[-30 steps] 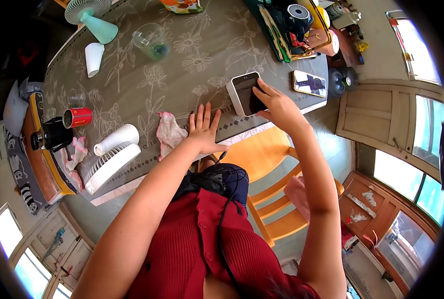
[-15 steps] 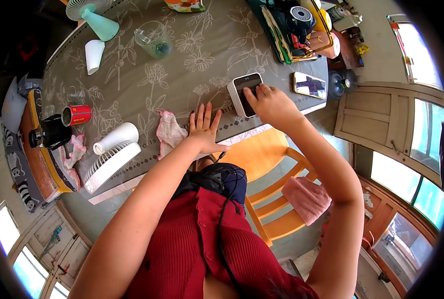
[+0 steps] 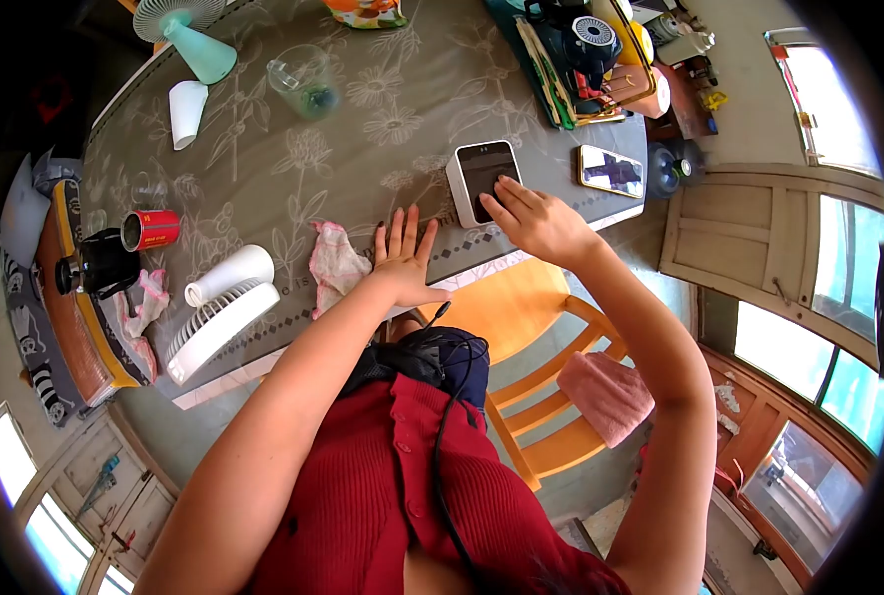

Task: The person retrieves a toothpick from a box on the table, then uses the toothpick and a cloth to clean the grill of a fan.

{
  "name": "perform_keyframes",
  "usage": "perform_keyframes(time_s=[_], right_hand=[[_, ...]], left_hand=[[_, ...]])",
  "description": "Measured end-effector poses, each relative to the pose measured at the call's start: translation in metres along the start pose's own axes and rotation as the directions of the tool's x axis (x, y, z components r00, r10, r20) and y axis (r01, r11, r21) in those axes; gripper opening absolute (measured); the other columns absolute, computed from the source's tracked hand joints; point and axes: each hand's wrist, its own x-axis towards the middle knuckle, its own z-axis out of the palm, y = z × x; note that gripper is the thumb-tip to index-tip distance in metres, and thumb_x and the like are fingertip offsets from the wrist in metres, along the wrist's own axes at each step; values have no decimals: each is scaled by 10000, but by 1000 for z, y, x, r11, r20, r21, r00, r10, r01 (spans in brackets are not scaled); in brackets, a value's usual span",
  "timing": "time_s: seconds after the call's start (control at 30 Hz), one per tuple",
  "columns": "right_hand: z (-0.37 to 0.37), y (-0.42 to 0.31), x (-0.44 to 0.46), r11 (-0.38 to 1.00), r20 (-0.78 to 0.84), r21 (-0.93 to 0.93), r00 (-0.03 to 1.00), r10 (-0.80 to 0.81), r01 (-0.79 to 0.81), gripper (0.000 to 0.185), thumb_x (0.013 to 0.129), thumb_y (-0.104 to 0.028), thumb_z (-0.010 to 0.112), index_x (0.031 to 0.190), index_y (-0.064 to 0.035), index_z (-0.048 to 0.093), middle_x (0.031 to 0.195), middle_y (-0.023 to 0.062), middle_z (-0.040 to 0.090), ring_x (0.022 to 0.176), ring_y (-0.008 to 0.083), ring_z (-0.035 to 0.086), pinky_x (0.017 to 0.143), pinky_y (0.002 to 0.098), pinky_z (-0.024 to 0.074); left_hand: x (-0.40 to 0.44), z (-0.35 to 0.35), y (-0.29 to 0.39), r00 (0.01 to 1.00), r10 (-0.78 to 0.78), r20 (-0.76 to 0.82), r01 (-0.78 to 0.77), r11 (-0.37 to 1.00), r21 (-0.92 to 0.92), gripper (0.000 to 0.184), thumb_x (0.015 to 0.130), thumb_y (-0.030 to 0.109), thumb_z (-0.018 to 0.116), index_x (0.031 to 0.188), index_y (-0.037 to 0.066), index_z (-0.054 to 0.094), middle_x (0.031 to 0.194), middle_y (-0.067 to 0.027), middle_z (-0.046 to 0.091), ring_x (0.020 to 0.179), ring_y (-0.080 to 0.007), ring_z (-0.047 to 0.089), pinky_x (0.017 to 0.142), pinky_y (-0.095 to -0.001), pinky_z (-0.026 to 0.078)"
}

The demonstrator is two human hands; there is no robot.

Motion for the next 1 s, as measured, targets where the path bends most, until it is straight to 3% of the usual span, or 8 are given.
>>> perform_keyframes(time_s=[0.17, 0.27, 0.37, 0.47, 0.77, 0.9, 0.97, 1.0], right_hand=[[4, -8, 1, 999, 40, 24, 998, 39, -40, 456, 776, -125, 606, 1209, 16, 586, 1165, 195, 633, 1143, 304, 601, 809, 319, 563], [-12, -6, 22, 972, 105, 157, 982, 159, -174, 632, 723, -180, 710, 1300, -7, 519, 1283, 208, 559, 1195, 322, 560, 932, 383, 513], [-25, -1, 53, 973, 192, -24, 954, 232, -231, 962, 608, -272, 853, 1416, -24, 394, 1409, 256, 435, 1266, 388, 494, 1055, 468, 408], [-11, 5, 78, 943, 655, -65, 699, 286, -325, 1226, 530, -317, 924, 1474, 52, 235, 1460, 380, 293, 1335, 519, 364, 1098, 561, 319], [-5, -11, 66, 960, 607, -93, 749, 266, -265, 990, 668, -168, 772, 1447, 115, 229, 1432, 412, 302, 1335, 537, 349, 1049, 505, 412], [-9, -2, 53, 956, 604, -64, 751, 266, -287, 978, 692, -219, 773, 1451, 99, 245, 1470, 371, 286, 1385, 487, 303, 1107, 483, 346], [-18, 15, 38, 866, 440, 340, 876, 199, -367, 1014, 711, -323, 778, 1461, 90, 235, 1480, 349, 293, 1412, 442, 278, 1163, 466, 247], [-15, 17, 30, 842, 334, 352, 895, 296, -409, 977, 789, -443, 728, 1457, 92, 256, 1502, 309, 291, 1435, 398, 245, 1184, 435, 185]], left_hand=[[0, 0, 1, 1000, -3, -4, 3, 1000, 7, 1326, 676, 728, 661, 1538, 115, -138, 1550, -267, -244, 1432, -427, -248, 1123, -583, -107], [0, 2, 1, 1000, -7, -17, 7, 1000, 5, 1325, 673, 728, 663, 1541, 111, -126, 1553, -268, -235, 1435, -429, -237, 1123, -589, -102], [1, 5, 0, 1000, 0, -27, 0, 1000, 7, 1320, 671, 727, 665, 1544, 115, -113, 1559, -265, -222, 1439, -429, -224, 1121, -596, -97], [3, 9, -2, 999, 12, -52, -13, 1000, -3, 1313, 671, 722, 667, 1546, 118, -102, 1564, -261, -207, 1443, -430, -213, 1120, -600, -95], [2, 12, -5, 995, 17, -100, -20, 1000, -23, 1302, 666, 710, 677, 1551, 142, -91, 1572, -246, -199, 1453, -415, -193, 1128, -596, -83], [1, 11, -3, 996, 19, -91, -20, 1000, -6, 1302, 665, 713, 673, 1551, 145, -94, 1573, -238, -204, 1456, -405, -194, 1131, -591, -80], [0, 7, -2, 997, 11, -81, -11, 1000, 5, 1303, 665, 715, 672, 1550, 146, -97, 1573, -238, -207, 1456, -404, -195, 1132, -589, -79], [0, 6, -1, 997, 5, -73, -5, 1000, 2, 1304, 665, 715, 671, 1550, 148, -102, 1571, -237, -212, 1455, -404, -199, 1134, -584, -80]])
